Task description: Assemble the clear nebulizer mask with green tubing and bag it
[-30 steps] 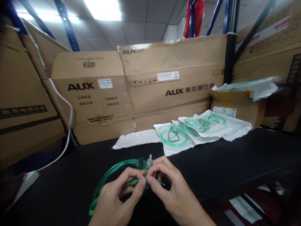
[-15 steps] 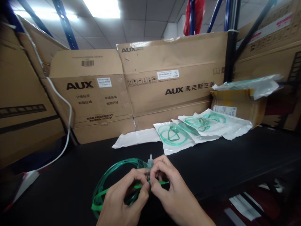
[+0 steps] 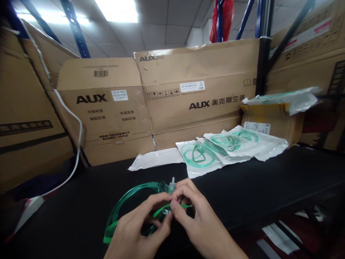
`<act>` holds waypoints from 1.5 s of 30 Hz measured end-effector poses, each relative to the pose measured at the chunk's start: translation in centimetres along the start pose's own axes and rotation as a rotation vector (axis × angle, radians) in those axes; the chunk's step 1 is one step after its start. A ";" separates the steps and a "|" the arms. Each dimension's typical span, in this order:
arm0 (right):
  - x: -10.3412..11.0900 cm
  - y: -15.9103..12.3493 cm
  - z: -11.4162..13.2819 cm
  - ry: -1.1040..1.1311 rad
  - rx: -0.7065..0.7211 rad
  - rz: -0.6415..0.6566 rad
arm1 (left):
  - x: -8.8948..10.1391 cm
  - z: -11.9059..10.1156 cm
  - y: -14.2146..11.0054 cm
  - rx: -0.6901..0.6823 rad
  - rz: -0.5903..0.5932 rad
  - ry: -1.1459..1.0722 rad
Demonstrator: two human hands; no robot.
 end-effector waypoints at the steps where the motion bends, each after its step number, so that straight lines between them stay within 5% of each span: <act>1: 0.1 0.0 0.0 0.008 0.010 0.000 | 0.0 0.1 -0.1 0.006 0.005 0.018; 18: 2.2 0.4 -2.2 0.462 0.048 -0.259 | 1.2 0.8 -0.1 0.043 0.052 0.206; 25: 0.9 -0.1 -0.8 0.103 0.127 -0.191 | 1.1 1.6 -0.3 0.131 0.130 0.139; 30: 0.0 -0.3 -0.7 -0.077 0.157 -0.112 | 1.1 1.9 -0.2 0.199 0.080 0.040; 39: 0.0 -0.5 -0.4 -0.172 0.285 -0.093 | 1.6 1.8 0.3 0.292 0.161 -0.035; 45: -0.2 -0.7 -0.1 -0.091 0.263 -0.079 | 1.3 1.3 0.2 0.219 0.129 -0.081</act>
Point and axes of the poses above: each hand's wrist, its own y-axis towards the middle knuckle, its own x-axis out of the back of the hand, z = x × y, the point moved 4 cm from there along y, towards the middle knuckle, and after that the axes turned 8 degrees about y, right-handed, at the moved point
